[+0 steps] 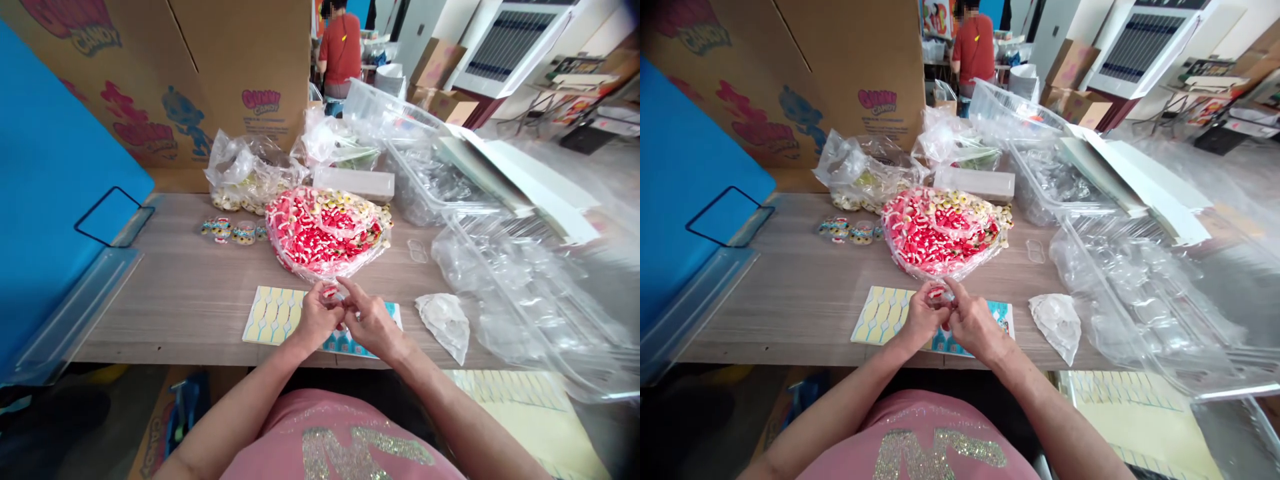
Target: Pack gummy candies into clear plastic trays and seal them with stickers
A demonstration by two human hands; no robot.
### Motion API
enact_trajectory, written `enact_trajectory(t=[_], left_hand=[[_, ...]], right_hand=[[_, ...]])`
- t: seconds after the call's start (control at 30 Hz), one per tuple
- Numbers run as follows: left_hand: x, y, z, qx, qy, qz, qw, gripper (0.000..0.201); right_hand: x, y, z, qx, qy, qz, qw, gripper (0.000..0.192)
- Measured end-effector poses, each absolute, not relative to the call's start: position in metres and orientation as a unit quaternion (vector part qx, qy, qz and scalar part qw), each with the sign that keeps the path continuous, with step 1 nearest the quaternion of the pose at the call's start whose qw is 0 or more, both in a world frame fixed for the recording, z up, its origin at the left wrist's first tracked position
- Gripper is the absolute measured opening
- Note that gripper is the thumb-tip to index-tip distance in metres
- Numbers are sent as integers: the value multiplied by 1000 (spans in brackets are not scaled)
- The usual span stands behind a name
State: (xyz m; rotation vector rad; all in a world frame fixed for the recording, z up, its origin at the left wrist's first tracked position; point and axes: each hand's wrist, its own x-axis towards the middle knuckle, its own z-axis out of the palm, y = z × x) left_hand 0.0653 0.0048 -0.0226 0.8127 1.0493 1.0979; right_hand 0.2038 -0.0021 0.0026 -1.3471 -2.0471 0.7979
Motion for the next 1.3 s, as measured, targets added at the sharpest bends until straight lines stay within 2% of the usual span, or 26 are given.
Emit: enact_trajectory(t=[0.17,0.4,0.57,0.7,0.87,0.97,1.13,1.2,1.3], left_hand=[[64,22,-19,339,470,466,668,46],[63,34,-23,323,487,445,678,46],[52,34,-20,282,443,439,729,44],[40,33,-9,259,379,446,769,37],[36,35,-1,235,400,408,786,43],[30,35,-2,234,399,396,793,40],[17,25,-1,180,373,413,811,38],[17,18,2,151,351,408,829,42],[20,7,7,103,301,434,843,52]], right_hand=[[202,16,2,-538,-744,297,264,74],[204,35,-29,-570,-633,421,313,58],[202,39,-34,-554,-625,455,310,58],[225,38,-20,-587,-647,363,323,52],[286,43,8,-678,-570,196,421,23],[294,44,17,-685,-531,131,481,21],[240,29,8,-588,-589,137,537,5],[214,22,4,-522,-669,92,521,9],[189,14,2,-422,-785,-1,453,21]])
